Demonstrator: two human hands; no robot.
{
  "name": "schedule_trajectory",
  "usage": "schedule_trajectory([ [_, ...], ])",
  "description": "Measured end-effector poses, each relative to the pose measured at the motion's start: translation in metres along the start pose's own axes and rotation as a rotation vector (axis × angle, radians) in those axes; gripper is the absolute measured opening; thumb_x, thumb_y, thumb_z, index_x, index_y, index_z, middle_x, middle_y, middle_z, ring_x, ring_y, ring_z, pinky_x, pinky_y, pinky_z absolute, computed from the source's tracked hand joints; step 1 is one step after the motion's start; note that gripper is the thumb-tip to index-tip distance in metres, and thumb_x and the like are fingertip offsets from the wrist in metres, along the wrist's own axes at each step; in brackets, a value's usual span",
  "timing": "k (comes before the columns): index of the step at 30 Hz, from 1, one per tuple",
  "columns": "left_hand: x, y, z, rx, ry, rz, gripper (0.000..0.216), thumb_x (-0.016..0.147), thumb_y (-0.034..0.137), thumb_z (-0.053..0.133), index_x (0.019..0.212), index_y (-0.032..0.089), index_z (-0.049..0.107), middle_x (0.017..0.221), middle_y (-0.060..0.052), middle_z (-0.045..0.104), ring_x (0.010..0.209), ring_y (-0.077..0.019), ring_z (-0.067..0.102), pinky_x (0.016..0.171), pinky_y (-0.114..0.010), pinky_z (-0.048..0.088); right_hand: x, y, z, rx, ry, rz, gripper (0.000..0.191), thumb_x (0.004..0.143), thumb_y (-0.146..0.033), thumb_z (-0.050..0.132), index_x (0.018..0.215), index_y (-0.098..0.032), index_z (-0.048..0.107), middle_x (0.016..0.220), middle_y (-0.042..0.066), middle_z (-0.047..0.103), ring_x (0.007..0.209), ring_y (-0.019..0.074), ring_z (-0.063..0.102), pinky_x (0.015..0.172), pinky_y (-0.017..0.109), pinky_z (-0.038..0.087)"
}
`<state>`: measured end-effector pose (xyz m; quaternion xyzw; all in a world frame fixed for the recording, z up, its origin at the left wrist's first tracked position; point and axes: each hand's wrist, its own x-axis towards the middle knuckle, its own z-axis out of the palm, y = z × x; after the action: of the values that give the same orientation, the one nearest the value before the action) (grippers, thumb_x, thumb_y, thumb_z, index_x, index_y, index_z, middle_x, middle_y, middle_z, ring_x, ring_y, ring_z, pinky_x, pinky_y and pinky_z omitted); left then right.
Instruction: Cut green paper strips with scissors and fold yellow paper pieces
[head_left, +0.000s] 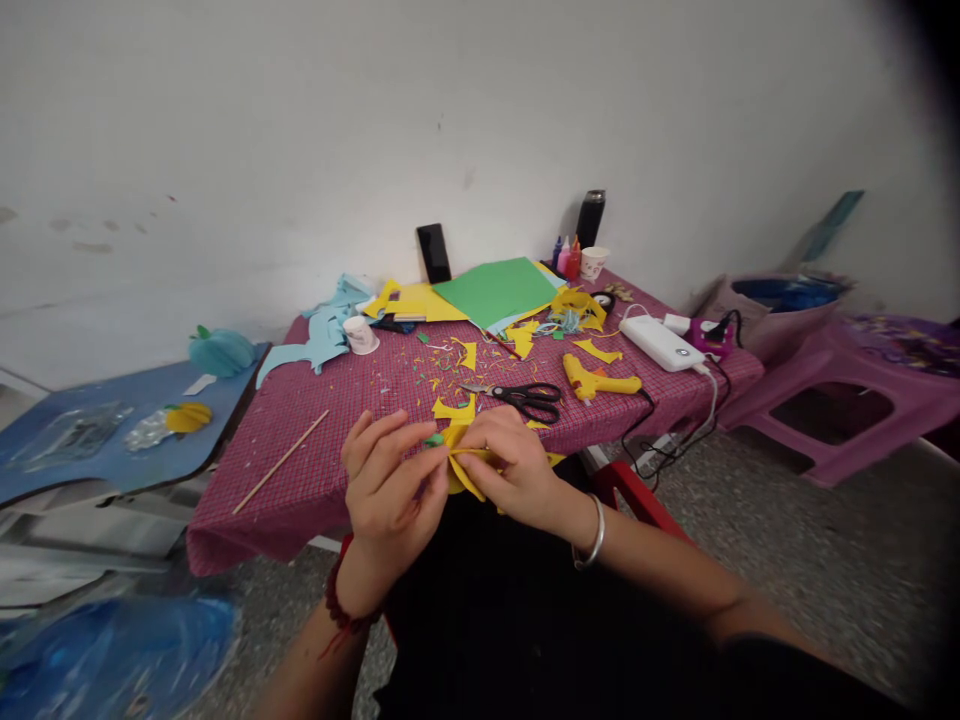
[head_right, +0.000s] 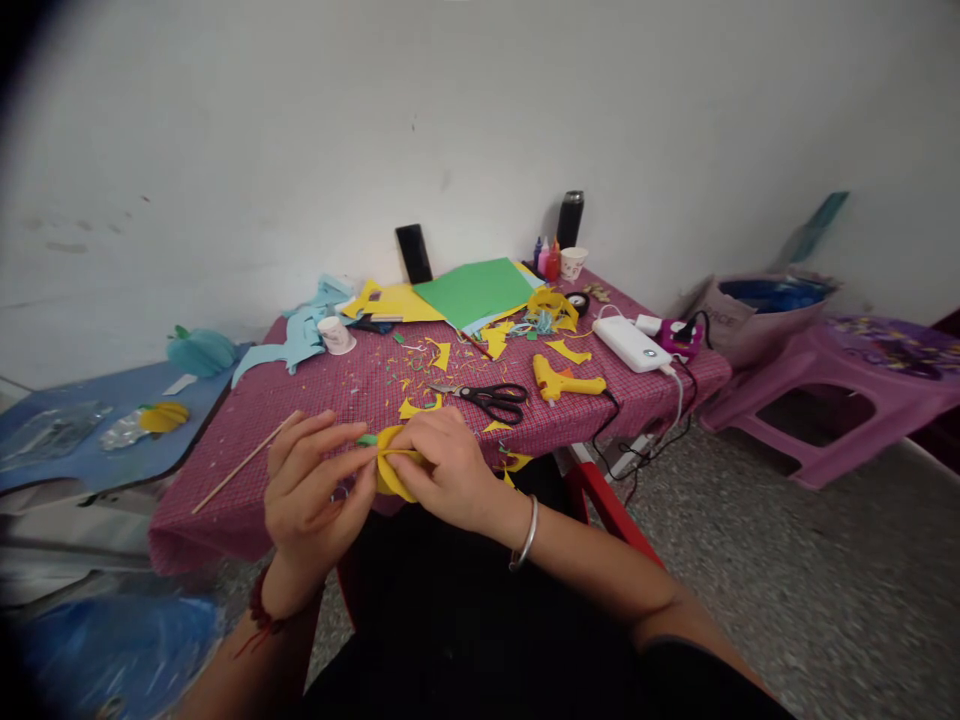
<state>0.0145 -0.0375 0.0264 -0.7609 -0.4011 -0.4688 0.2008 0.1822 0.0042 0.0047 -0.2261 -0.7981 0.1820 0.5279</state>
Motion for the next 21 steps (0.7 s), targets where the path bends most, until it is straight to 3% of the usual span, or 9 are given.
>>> schedule_trajectory([
  [10,-0.001,0.005,0.004,-0.071,0.044,-0.073,0.025,0.069,0.001,0.068,0.08,0.023,0.064,0.08,0.0,0.072,0.095,-0.0225,0.064,0.1,-0.053,0.042,-0.001,-0.001,0.003,-0.032,-0.023,-0.007,0.01,0.091,-0.02,0.053,0.081,-0.021,0.055,0.078,0.002,0.065,0.077,0.0177,0.058,0.076,0.036,0.039],
  [15,0.0,0.005,0.006,-0.093,0.013,-0.143,0.021,0.071,0.003,0.067,0.079,0.022,0.063,0.079,0.0,0.072,0.095,-0.0222,0.065,0.099,-0.052,0.044,-0.001,0.0,0.002,0.026,0.015,0.0,0.011,0.09,-0.013,0.05,0.094,-0.022,0.055,0.088,0.002,0.067,0.082,0.0168,0.058,0.079,0.035,0.04],
  [18,0.0,0.004,0.007,-0.051,0.006,-0.149,0.019,0.073,0.004,0.067,0.079,0.021,0.065,0.079,-0.001,0.071,0.094,-0.0224,0.065,0.098,-0.051,0.044,0.001,-0.004,-0.006,0.036,-0.108,0.035,0.012,0.092,-0.016,0.044,0.092,-0.021,0.054,0.086,0.002,0.064,0.081,0.0171,0.057,0.079,0.035,0.039],
  [21,0.001,0.004,0.008,-0.021,0.009,-0.144,0.017,0.074,0.005,0.067,0.079,0.021,0.065,0.079,-0.001,0.071,0.093,-0.0223,0.065,0.098,-0.051,0.044,0.003,-0.009,-0.014,0.001,-0.215,0.048,0.014,0.09,-0.032,0.052,0.096,-0.02,0.055,0.091,0.005,0.063,0.085,0.0205,0.056,0.081,0.038,0.04],
])
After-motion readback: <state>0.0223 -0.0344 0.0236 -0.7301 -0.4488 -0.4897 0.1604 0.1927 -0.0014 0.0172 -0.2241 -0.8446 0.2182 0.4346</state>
